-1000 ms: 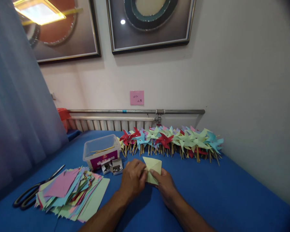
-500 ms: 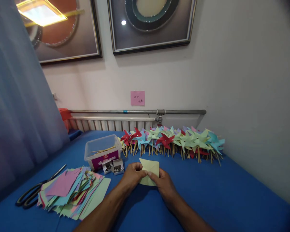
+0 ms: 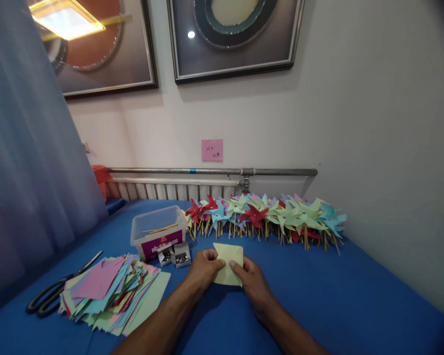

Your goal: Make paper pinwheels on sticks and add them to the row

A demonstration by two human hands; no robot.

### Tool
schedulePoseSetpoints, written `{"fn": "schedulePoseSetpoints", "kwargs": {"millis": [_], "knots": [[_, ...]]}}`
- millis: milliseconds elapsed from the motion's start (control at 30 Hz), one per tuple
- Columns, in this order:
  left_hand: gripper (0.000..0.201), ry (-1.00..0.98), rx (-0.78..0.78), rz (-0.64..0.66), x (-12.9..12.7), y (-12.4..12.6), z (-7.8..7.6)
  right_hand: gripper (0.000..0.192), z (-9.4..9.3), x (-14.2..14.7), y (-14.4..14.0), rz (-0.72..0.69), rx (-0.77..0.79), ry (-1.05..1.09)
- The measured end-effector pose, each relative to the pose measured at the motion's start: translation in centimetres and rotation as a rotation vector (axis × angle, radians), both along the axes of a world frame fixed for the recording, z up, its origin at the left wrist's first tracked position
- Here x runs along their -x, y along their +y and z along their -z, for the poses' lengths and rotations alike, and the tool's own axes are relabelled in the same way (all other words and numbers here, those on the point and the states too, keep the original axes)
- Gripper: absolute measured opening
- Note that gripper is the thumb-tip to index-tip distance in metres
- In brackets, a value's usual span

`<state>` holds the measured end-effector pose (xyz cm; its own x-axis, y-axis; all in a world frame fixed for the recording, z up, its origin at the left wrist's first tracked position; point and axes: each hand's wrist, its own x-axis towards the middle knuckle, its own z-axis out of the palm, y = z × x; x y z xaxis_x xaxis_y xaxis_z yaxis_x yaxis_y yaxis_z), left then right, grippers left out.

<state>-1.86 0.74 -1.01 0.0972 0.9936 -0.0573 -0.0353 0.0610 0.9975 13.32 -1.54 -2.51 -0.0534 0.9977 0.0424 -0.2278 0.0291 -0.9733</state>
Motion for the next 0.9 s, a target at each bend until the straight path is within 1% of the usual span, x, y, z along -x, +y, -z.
{"fn": "schedulePoseSetpoints", "kwargs": {"millis": [167,300,433,533,600,667,733,833,900], "knots": [[0.025,0.043,-0.015,-0.003,-0.2,0.0,0.6,0.049,-0.7,0.0,-0.3,0.022,-0.015,0.092],[0.026,0.071,-0.046,0.022,-0.5,-0.1,1.0,0.045,-0.8,-0.2,0.1,0.1,-0.04,0.063],[0.029,0.089,-0.058,0.027,-0.9,-0.4,1.1,0.036,-0.9,-0.6,0.3,0.208,-0.089,-0.087],[0.03,0.075,-0.008,-0.006,-1.1,-0.5,1.0,0.024,-1.5,-0.8,-0.2,0.286,-0.197,-0.284],[0.027,0.052,0.036,-0.025,-1.1,-0.6,0.8,0.016,-2.0,-0.8,-0.7,0.307,-0.291,-0.418],[0.027,0.026,0.061,-0.039,-0.9,-0.5,0.7,0.011,-2.5,-0.7,-1.1,0.271,-0.383,-0.488],[0.029,0.011,0.061,-0.037,-0.7,-0.3,0.6,0.012,-2.9,-0.6,-1.5,0.195,-0.44,-0.477],[0.032,0.018,0.062,-0.032,-0.3,0.0,0.5,0.024,-3.3,-0.4,-1.8,0.096,-0.436,-0.424],[0.032,0.027,0.072,-0.029,-0.2,0.1,0.4,0.031,-3.2,-0.5,-1.8,0.085,-0.403,-0.421]]}}
